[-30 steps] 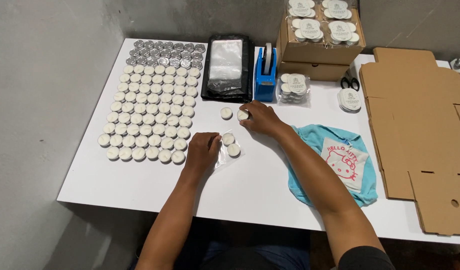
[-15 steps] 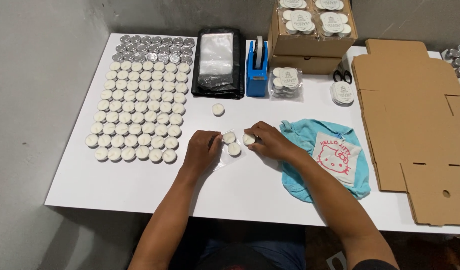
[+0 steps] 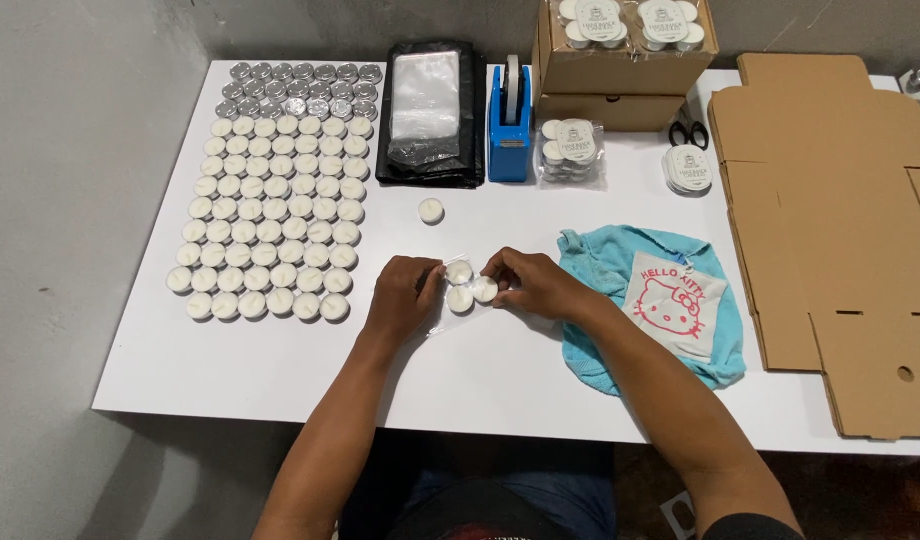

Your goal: The person is cleaning small white candle containers with a blue cloth and then placing them into small plastic bags for packaging.

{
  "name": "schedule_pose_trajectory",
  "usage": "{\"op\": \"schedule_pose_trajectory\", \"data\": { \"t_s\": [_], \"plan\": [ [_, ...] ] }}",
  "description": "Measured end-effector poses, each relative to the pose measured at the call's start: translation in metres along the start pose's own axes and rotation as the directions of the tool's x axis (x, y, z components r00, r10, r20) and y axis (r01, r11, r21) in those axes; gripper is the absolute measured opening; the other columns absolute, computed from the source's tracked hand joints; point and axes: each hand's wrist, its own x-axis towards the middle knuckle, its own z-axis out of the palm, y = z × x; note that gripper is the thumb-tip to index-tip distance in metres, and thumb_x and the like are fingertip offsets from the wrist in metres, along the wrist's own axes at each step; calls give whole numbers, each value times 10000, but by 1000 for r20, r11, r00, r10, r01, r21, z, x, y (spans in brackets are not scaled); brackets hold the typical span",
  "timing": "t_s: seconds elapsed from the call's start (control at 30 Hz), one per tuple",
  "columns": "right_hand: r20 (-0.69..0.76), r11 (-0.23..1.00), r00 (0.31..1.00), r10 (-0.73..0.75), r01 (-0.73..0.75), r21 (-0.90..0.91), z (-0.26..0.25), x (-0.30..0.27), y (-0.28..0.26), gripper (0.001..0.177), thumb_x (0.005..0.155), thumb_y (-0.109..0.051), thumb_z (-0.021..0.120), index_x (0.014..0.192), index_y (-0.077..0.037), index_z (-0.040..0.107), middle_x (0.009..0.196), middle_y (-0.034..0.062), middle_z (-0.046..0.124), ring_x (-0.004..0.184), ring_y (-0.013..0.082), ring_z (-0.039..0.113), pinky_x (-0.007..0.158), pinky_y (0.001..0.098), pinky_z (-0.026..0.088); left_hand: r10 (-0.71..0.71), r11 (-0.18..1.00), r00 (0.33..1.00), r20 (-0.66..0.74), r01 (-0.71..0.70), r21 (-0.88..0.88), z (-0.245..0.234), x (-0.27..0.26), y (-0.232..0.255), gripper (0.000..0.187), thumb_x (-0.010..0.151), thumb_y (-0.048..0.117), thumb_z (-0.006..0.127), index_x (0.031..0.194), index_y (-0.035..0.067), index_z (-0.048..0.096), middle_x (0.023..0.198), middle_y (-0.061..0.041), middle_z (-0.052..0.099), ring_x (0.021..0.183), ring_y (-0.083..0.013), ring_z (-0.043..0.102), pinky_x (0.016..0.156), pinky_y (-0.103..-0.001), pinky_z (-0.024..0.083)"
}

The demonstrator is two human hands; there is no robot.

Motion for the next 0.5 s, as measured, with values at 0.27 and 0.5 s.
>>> {"op": "schedule_pose_trajectory", "data": {
  "t_s": [0.27, 0.5],
  "plan": [
    [-17, 999, 999, 39, -38, 25, 0, -1, -12, 311, 919, -78, 731, 1208, -101, 618, 1074, 134, 781, 1068, 323, 740, 919, 460, 577, 7, 1000, 1000, 0, -7, -11, -4, -1, -4, 206, 1027, 244, 633, 1037, 78, 755, 869, -169, 713, 906, -329, 674, 825, -424, 576],
    [-200, 996, 979, 48, -61, -60, -8, 16, 25, 306, 934, -152, 752, 1223, -115, 661, 1080, 128, 757, 1040, 313, 728, 880, 457, 589, -11, 1000, 999, 45, 10, 26, -19, -6, -9, 217, 1019, 250, 654, 1060, 69, 767, 905, -171, 729, 936, -320, 684, 865, -419, 576]
  ]
}}
